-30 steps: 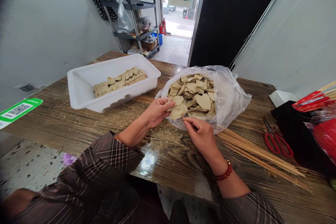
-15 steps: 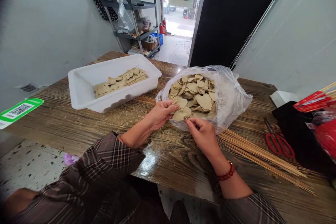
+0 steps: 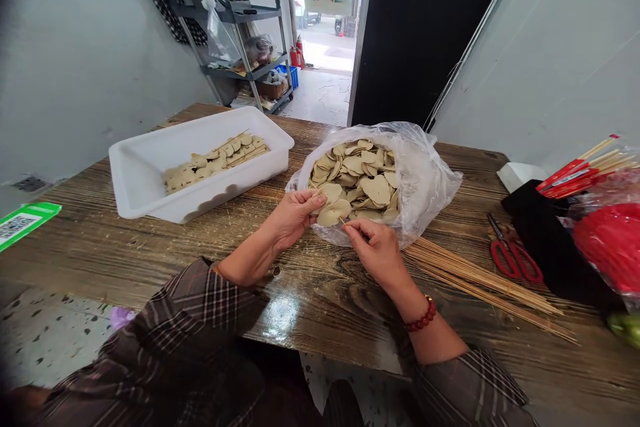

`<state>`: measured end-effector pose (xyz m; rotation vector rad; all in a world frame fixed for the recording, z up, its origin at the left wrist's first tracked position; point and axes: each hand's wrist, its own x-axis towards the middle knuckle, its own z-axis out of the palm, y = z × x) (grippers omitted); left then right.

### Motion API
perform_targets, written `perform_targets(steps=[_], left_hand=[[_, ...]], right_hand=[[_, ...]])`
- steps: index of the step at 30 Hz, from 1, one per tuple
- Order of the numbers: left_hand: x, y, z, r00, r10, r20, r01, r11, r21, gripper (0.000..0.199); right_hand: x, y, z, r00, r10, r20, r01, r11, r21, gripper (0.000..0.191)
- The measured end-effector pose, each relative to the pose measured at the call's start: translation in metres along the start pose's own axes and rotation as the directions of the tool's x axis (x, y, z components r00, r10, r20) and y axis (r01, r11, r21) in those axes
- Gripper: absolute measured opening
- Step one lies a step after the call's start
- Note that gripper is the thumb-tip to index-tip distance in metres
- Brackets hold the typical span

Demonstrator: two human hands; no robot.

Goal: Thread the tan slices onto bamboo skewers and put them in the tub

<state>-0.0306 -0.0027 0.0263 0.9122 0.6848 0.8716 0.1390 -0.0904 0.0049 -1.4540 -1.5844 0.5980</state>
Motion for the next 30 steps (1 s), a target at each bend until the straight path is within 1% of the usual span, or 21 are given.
perform_targets(steps=[7, 10, 12, 14, 16, 17, 19, 21, 23, 24, 25, 27, 28, 30], left_hand=[[0.001, -0.01, 0.007, 0.999, -0.011, 0.047, 0.009, 0.999, 0.041, 0.037], [0.001, -0.009, 0.008, 0.998, -0.012, 0.067, 0.009, 0.999, 0.044, 0.036], [0.002, -0.005, 0.006, 0.997, -0.018, 0.08, 0.016, 1.0, 0.025, 0.04], [0.004, 0.002, 0.002, 0.998, 0.002, 0.061, -0.002, 1.0, 0.007, 0.045], [0.008, 0.008, -0.002, 0.999, 0.05, 0.009, -0.05, 0.998, 0.029, 0.044], [0.012, 0.011, -0.004, 0.996, 0.081, -0.02, -0.08, 0.995, 0.064, 0.041], [0.02, 0.015, -0.006, 0.987, 0.148, -0.065, -0.136, 0.976, 0.17, 0.035], [0.03, 0.018, -0.004, 0.973, 0.214, -0.081, -0.181, 0.936, 0.302, 0.029], [0.042, 0.019, -0.001, 0.961, 0.269, -0.064, -0.21, 0.861, 0.463, 0.023], [0.048, 0.02, 0.001, 0.951, 0.305, -0.049, -0.228, 0.8, 0.555, 0.021], [0.054, 0.02, 0.003, 0.939, 0.344, -0.025, -0.247, 0.722, 0.647, 0.02], [0.063, 0.021, 0.008, 0.91, 0.412, 0.046, -0.28, 0.528, 0.802, 0.018], [0.067, 0.021, 0.011, 0.899, 0.429, 0.09, -0.29, 0.429, 0.855, 0.018], [0.072, 0.02, 0.016, 0.89, 0.423, 0.17, -0.297, 0.254, 0.921, 0.017]], right_hand=[[0.001, 0.0, -0.001, 1.0, 0.016, -0.025, -0.018, 0.998, -0.055, 0.027], [0.003, 0.0, -0.004, 1.0, 0.008, -0.015, -0.008, 0.999, -0.032, 0.027], [0.005, 0.0, -0.009, 0.999, 0.007, -0.039, -0.008, 1.0, -0.007, 0.026], [0.009, 0.003, -0.018, 0.991, 0.03, -0.132, -0.028, 0.999, 0.015, 0.026], [0.013, 0.007, -0.028, 0.96, 0.065, -0.271, -0.054, 0.997, 0.048, 0.026], [0.015, 0.009, -0.033, 0.937, 0.079, -0.34, -0.058, 0.996, 0.071, 0.026], [0.019, 0.015, -0.039, 0.893, 0.093, -0.439, -0.045, 0.992, 0.118, 0.027], [0.021, 0.019, -0.043, 0.869, 0.098, -0.484, -0.027, 0.988, 0.151, 0.027], [0.023, 0.021, -0.043, 0.867, 0.098, -0.488, -0.021, 0.987, 0.16, 0.028], [0.023, 0.022, -0.042, 0.87, 0.096, -0.484, -0.02, 0.987, 0.16, 0.028], [0.023, 0.022, -0.041, 0.873, 0.093, -0.479, -0.019, 0.987, 0.158, 0.028], [0.023, 0.022, -0.04, 0.877, 0.088, -0.473, -0.017, 0.988, 0.152, 0.028], [0.023, 0.022, -0.04, 0.878, 0.085, -0.472, -0.017, 0.989, 0.148, 0.028], [0.023, 0.021, -0.04, 0.879, 0.08, -0.47, -0.017, 0.991, 0.136, 0.028]])
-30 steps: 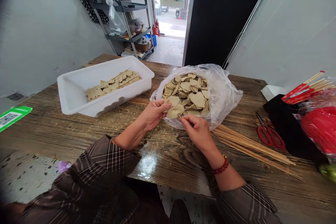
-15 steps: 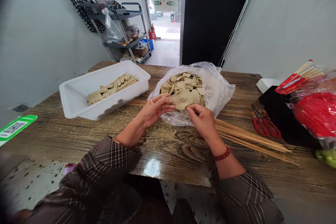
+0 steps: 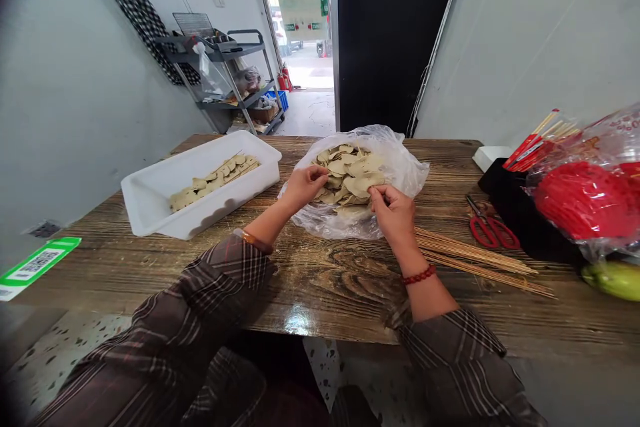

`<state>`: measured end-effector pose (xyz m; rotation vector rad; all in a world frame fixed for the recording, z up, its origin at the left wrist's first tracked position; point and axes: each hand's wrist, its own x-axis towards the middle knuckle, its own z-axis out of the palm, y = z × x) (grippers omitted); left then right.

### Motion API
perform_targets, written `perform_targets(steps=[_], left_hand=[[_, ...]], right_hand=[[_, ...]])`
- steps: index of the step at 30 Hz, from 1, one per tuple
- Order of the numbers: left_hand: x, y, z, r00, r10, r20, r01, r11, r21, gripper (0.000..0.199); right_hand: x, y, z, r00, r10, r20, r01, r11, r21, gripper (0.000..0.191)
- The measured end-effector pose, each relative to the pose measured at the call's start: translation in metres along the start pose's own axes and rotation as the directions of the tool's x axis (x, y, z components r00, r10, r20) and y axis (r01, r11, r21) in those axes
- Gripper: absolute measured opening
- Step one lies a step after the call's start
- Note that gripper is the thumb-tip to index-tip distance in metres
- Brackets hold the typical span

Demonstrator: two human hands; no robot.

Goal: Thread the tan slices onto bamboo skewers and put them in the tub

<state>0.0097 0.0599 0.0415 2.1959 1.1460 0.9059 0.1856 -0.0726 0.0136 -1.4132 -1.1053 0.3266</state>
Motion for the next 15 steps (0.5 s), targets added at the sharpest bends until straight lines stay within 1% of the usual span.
perform_targets(steps=[3, 6, 8, 10, 12, 15], left_hand=[[-0.001, 0.0, 0.002, 0.994, 0.064, 0.088, -0.083, 0.971, 0.223, 0.017], [-0.007, -0.009, -0.002, 0.982, 0.073, 0.175, -0.143, 0.892, 0.428, 0.019], [-0.011, -0.017, -0.006, 0.975, 0.066, 0.213, -0.17, 0.839, 0.516, 0.02], [-0.015, -0.024, -0.011, 0.967, 0.068, 0.245, -0.2, 0.802, 0.564, 0.019], [-0.016, -0.028, -0.013, 0.961, 0.074, 0.268, -0.222, 0.782, 0.582, 0.02], [-0.015, -0.032, -0.013, 0.962, 0.083, 0.261, -0.22, 0.8, 0.558, 0.02]], right_hand=[[0.0, -0.001, 0.0, 1.0, -0.007, 0.01, 0.007, 1.0, -0.025, 0.028], [0.0, -0.003, 0.001, 0.999, -0.023, 0.027, 0.025, 0.998, -0.062, 0.028], [-0.001, -0.003, 0.002, 0.999, -0.021, 0.035, 0.024, 0.997, -0.076, 0.028], [-0.001, -0.004, 0.002, 0.999, -0.011, 0.039, 0.014, 0.997, -0.076, 0.029], [-0.001, -0.003, 0.002, 0.999, -0.011, 0.044, 0.014, 0.997, -0.077, 0.028], [-0.002, -0.003, 0.002, 0.999, -0.022, 0.046, 0.026, 0.996, -0.085, 0.029]])
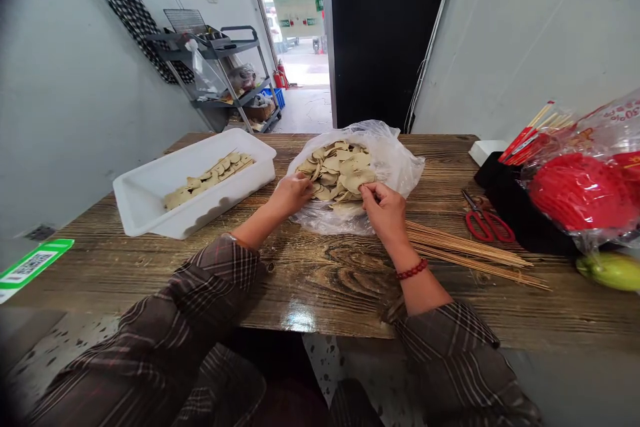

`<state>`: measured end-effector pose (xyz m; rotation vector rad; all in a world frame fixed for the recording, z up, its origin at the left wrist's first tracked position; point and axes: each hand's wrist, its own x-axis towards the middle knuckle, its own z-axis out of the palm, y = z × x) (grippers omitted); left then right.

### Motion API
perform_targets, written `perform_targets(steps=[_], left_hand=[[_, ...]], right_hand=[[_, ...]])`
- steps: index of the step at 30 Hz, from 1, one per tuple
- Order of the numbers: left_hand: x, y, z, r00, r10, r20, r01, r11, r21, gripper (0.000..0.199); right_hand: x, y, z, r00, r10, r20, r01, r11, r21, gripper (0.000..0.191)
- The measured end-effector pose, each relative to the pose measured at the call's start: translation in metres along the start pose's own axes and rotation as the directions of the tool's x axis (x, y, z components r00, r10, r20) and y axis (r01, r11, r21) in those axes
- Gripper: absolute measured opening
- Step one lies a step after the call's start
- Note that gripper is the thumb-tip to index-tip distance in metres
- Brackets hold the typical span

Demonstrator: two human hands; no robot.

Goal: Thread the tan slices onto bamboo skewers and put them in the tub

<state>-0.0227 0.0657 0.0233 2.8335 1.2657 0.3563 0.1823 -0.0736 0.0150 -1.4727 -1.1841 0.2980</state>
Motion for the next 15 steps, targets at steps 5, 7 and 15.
perform_targets(steps=[5, 7, 15], left_hand=[[0.005, -0.011, 0.004, 0.998, -0.061, -0.02, 0.057, 0.988, -0.146, 0.014], [0.006, -0.015, 0.005, 0.998, -0.066, -0.026, 0.059, 0.98, -0.192, 0.014], [0.005, -0.012, 0.002, 0.973, -0.211, -0.097, 0.14, 0.866, -0.479, 0.009]], right_hand=[[0.0, -0.001, 0.0, 1.0, -0.008, 0.012, 0.008, 1.0, -0.014, 0.03], [-0.001, -0.001, 0.0, 1.0, -0.009, 0.016, 0.009, 1.0, -0.008, 0.03], [-0.004, -0.004, 0.002, 0.999, 0.0, 0.041, 0.0, 1.0, 0.007, 0.028]])
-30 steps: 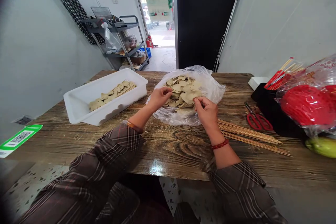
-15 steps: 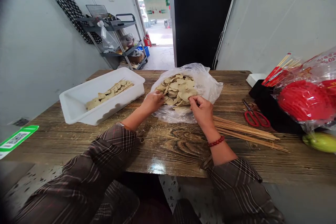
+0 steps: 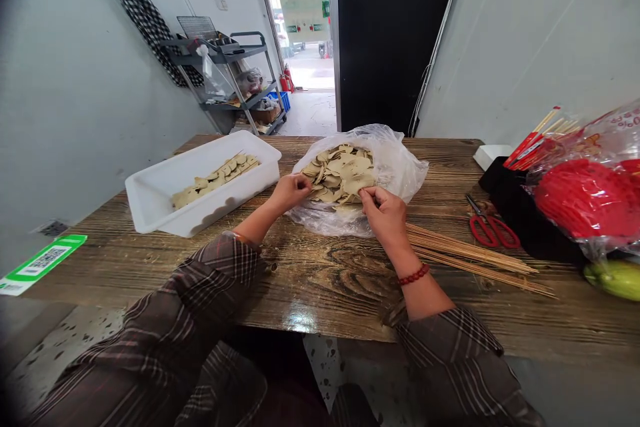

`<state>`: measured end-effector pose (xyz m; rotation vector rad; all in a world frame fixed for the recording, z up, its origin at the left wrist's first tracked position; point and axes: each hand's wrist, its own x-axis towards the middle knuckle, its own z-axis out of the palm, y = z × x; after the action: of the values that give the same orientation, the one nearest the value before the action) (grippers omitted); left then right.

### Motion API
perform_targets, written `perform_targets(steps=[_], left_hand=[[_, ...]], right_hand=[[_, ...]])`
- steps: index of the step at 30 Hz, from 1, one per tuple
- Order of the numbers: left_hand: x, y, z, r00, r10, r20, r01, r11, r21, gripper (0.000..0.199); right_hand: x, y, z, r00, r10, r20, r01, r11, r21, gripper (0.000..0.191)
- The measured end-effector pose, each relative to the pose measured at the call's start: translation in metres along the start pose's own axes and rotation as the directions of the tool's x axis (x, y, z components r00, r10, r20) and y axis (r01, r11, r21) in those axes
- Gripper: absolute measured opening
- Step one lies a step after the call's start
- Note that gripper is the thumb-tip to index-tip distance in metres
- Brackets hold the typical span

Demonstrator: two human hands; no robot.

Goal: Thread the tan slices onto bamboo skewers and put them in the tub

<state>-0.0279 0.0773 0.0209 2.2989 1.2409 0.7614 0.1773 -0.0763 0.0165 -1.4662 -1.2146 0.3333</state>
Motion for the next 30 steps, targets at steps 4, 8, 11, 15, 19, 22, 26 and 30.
perform_targets(steps=[4, 8, 11, 15, 19, 22, 26, 30], left_hand=[[-0.01, 0.008, -0.008, 0.994, -0.113, 0.003, 0.099, 0.859, -0.503, 0.01], [-0.026, 0.012, -0.011, 0.976, -0.191, 0.105, 0.206, 0.651, -0.731, 0.023], [-0.037, 0.011, -0.011, 0.964, -0.242, 0.108, 0.242, 0.638, -0.731, 0.025], [-0.048, 0.012, -0.012, 0.98, -0.1, -0.17, 0.04, 0.944, -0.326, 0.012], [-0.055, 0.014, -0.007, 0.992, 0.124, 0.001, -0.123, 0.985, 0.117, 0.015], [-0.055, 0.012, 0.001, 0.984, 0.158, 0.078, -0.163, 0.984, 0.073, 0.017], [-0.052, 0.004, 0.006, 0.999, 0.033, 0.041, -0.029, 0.995, -0.092, 0.013], [-0.054, -0.001, 0.003, 0.996, 0.034, 0.088, -0.014, 0.975, -0.223, 0.014]], right_hand=[[-0.003, -0.005, 0.001, 0.999, -0.021, 0.046, 0.021, 1.0, 0.009, 0.029], [-0.006, -0.007, 0.004, 0.994, -0.042, 0.098, 0.042, 0.999, 0.004, 0.029], [-0.007, -0.006, 0.005, 0.992, -0.04, 0.121, 0.041, 0.999, -0.006, 0.027], [-0.008, -0.004, 0.006, 0.991, -0.022, 0.134, 0.025, 0.999, -0.02, 0.027], [-0.009, -0.004, 0.006, 0.991, -0.009, 0.134, 0.017, 0.998, -0.057, 0.027], [-0.01, -0.004, 0.005, 0.991, -0.01, 0.136, 0.018, 0.998, -0.061, 0.027], [-0.011, -0.006, 0.004, 0.991, -0.007, 0.136, 0.017, 0.998, -0.067, 0.027], [-0.014, -0.007, 0.004, 0.99, 0.01, 0.142, 0.0, 0.997, -0.074, 0.027]])
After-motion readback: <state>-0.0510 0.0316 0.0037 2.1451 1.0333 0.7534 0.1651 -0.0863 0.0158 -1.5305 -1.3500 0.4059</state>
